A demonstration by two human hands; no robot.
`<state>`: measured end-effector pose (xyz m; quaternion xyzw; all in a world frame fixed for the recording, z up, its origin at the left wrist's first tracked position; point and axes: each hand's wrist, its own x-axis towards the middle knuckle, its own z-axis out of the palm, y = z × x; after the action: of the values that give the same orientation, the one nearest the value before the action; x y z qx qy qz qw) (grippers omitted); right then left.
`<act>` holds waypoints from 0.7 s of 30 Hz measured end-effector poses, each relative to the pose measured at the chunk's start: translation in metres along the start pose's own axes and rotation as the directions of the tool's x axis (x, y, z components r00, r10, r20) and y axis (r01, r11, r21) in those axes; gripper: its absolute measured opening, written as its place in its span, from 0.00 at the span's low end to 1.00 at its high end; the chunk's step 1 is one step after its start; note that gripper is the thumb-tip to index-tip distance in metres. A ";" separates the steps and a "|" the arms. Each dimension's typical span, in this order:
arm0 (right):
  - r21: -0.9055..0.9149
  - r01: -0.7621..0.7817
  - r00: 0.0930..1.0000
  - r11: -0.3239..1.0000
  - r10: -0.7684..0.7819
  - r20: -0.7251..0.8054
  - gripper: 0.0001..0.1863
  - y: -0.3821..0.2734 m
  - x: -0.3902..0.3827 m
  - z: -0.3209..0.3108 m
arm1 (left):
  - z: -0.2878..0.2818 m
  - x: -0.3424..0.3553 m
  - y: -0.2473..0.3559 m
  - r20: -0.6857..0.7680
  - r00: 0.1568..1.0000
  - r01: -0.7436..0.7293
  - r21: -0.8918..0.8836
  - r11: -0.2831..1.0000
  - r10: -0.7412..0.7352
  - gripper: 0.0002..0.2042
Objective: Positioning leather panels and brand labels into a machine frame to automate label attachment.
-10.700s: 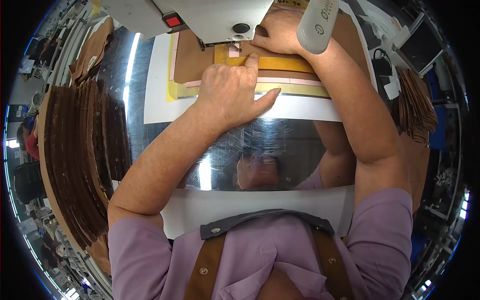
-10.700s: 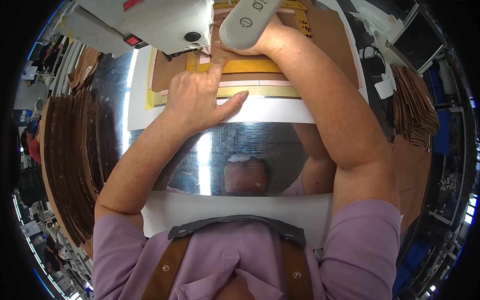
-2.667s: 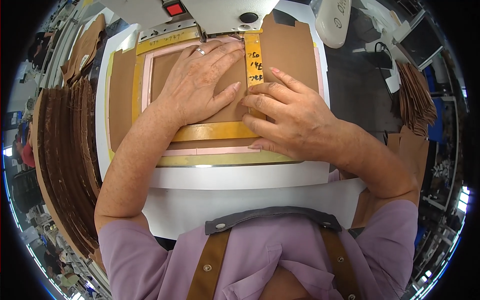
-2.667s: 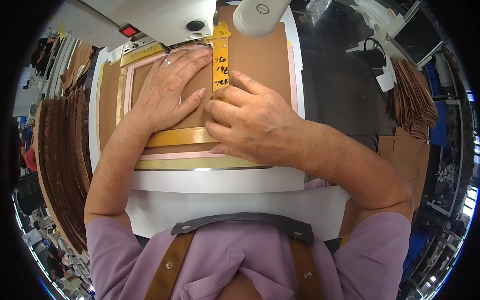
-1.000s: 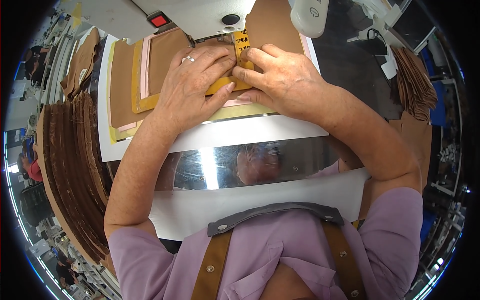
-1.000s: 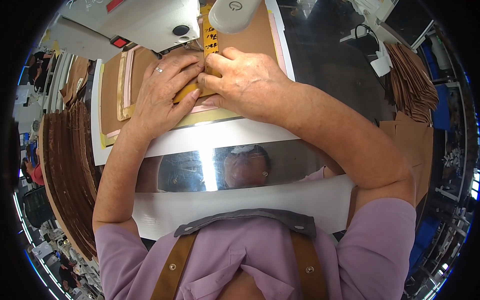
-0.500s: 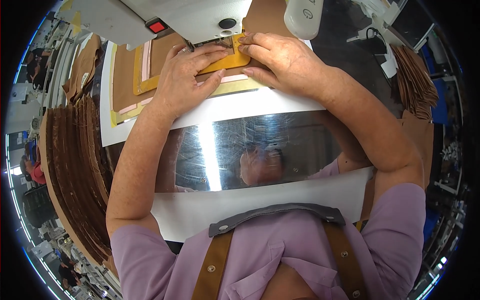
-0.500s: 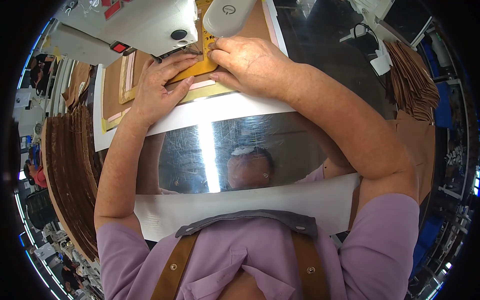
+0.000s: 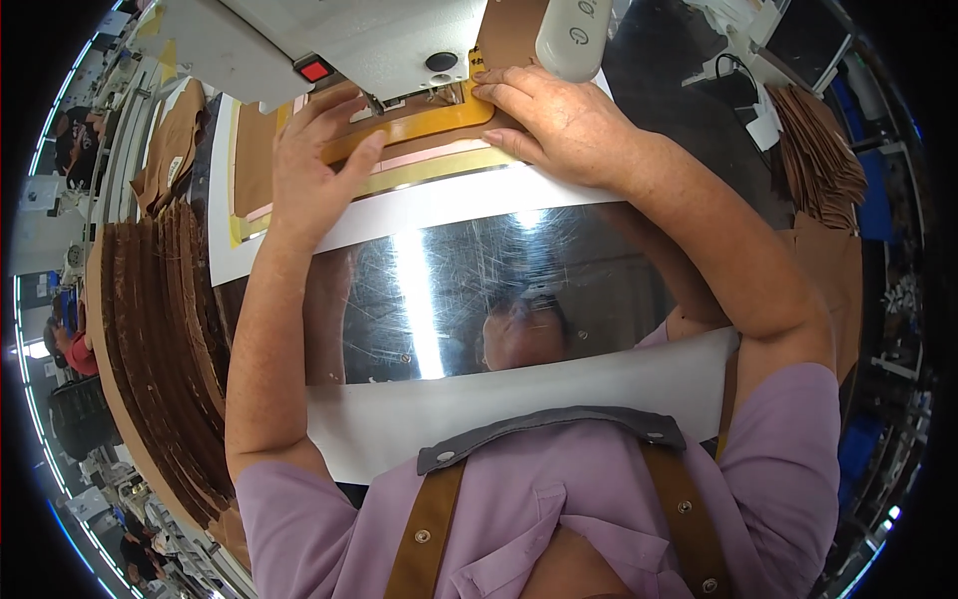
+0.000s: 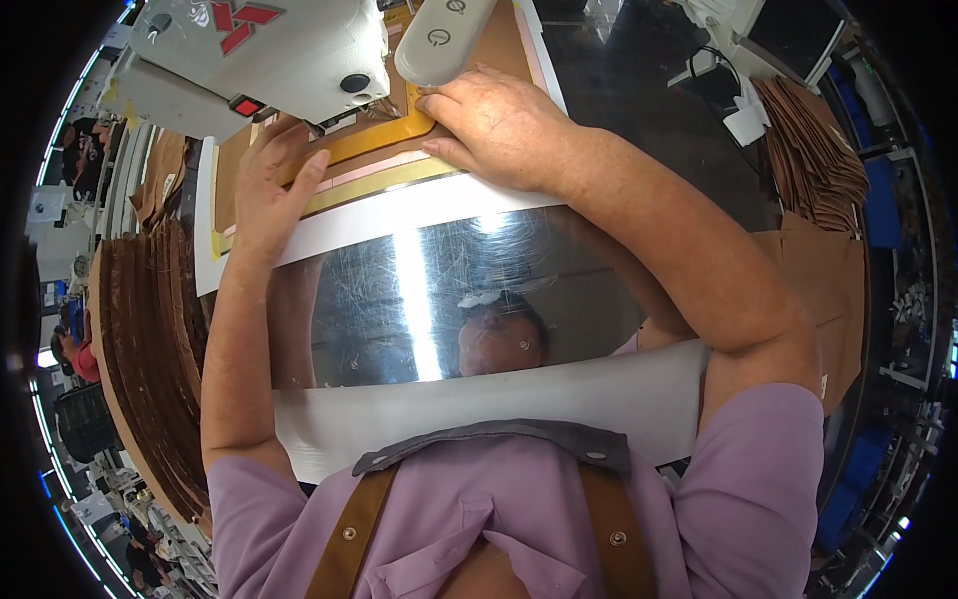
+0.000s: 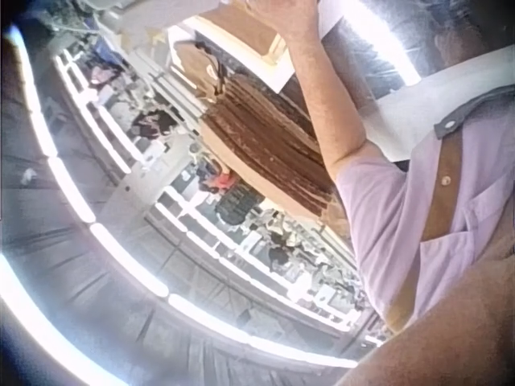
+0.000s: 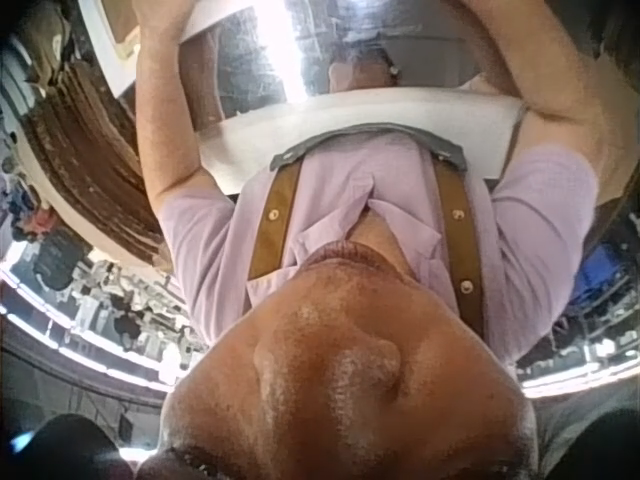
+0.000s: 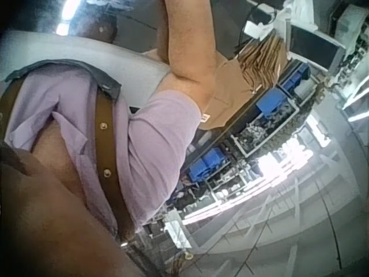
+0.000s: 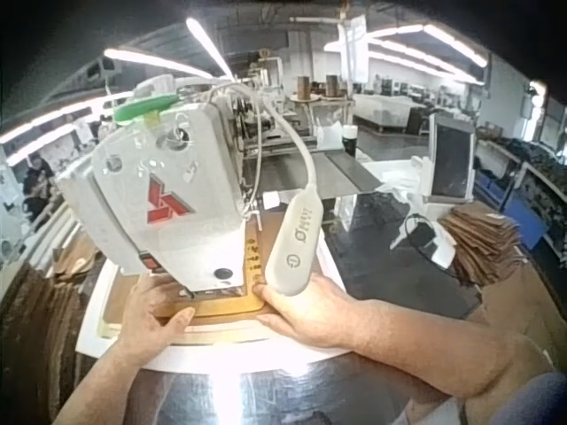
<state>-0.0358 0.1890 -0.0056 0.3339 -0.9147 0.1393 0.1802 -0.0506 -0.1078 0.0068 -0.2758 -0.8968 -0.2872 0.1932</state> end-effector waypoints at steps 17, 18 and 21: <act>-0.098 -0.321 0.947 0.942 0.317 -0.050 0.32 0.029 -0.035 -0.013 | -0.068 -0.079 -0.086 -0.129 0.913 0.404 0.170 0.899 -0.386 0.29; -0.115 -0.340 0.940 0.933 0.336 -0.055 0.33 0.032 -0.036 -0.013 | -0.065 -0.077 -0.083 -0.135 0.915 0.400 0.170 0.901 -0.381 0.29; -0.137 -0.377 0.926 0.916 0.371 -0.066 0.34 0.041 -0.044 -0.016 | -0.057 -0.070 -0.074 -0.112 0.939 0.344 0.238 0.908 -0.326 0.29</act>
<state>-0.0279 0.2495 -0.0153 0.1358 -0.9657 0.1099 0.1920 -0.0304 -0.2208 -0.0157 -0.0806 -0.9528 -0.2083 0.2058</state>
